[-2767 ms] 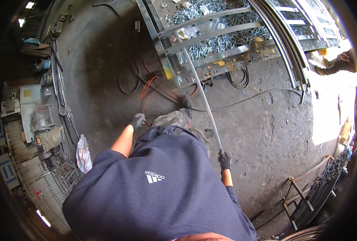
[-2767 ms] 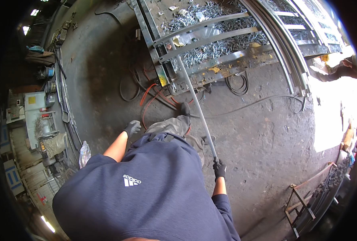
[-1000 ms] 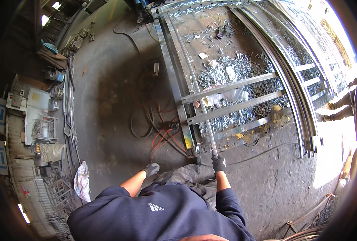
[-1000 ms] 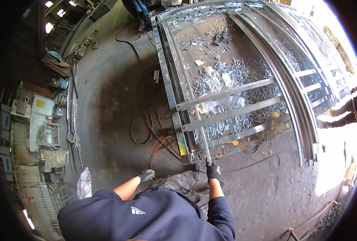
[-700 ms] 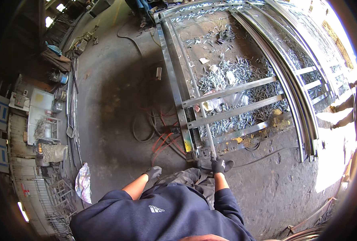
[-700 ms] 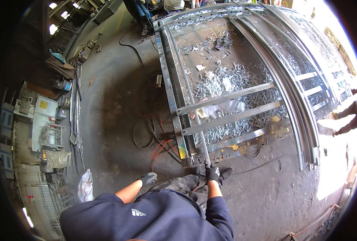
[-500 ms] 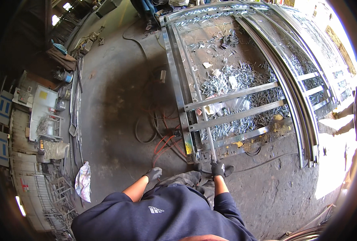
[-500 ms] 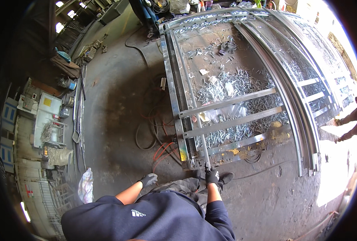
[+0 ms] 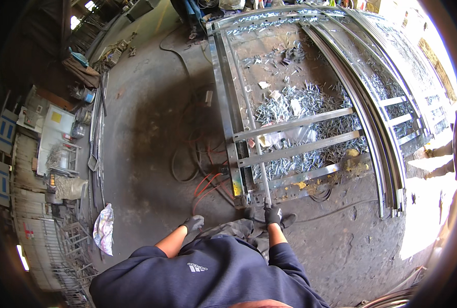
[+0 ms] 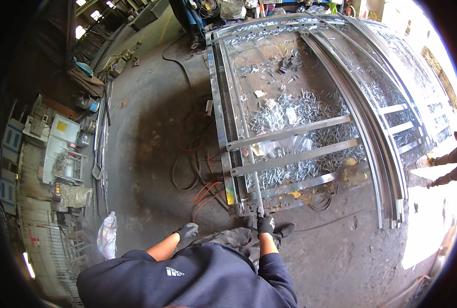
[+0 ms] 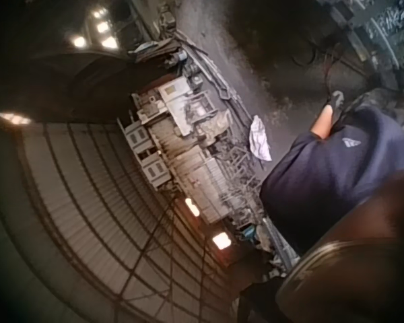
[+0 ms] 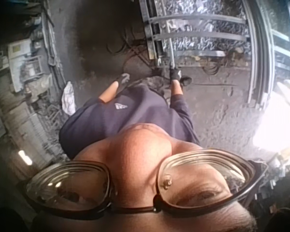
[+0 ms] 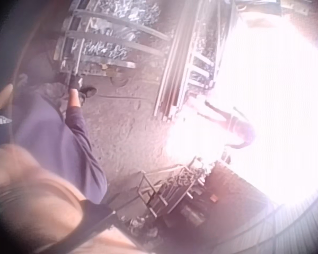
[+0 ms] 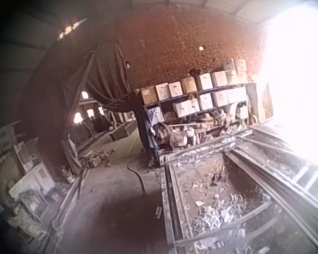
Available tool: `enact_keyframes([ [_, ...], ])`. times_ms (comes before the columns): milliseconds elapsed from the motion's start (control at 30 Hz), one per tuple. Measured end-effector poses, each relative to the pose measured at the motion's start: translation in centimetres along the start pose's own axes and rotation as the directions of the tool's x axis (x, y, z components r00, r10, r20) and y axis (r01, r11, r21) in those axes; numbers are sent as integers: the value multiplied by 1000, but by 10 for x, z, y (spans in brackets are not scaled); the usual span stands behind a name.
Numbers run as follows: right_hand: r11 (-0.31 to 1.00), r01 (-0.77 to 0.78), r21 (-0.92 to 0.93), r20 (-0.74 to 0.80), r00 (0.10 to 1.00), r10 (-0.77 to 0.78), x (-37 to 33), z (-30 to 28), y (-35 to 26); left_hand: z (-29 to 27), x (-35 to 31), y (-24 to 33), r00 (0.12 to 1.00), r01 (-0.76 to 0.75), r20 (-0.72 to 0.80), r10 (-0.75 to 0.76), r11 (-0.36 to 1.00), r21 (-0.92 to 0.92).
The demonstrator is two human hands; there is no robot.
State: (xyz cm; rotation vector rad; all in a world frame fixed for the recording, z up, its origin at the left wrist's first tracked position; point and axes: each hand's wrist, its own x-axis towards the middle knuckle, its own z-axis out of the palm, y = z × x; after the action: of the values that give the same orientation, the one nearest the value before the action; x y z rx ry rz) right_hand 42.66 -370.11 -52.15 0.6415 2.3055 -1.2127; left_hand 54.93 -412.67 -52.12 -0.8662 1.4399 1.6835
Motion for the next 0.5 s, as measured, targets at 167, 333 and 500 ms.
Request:
enact_keyframes([
  [167,998,51,28,-55,997,-49,-7,-2,-5,-5,4,-10,992,40,-120,-31,996,77],
  [333,998,25,-61,-74,997,-29,-6,-1,-3,-16,2,-3,999,23,22,-24,999,48],
  [500,999,23,44,-56,998,-20,19,24,31,-27,-11,7,992,14,-126,10,981,193],
])
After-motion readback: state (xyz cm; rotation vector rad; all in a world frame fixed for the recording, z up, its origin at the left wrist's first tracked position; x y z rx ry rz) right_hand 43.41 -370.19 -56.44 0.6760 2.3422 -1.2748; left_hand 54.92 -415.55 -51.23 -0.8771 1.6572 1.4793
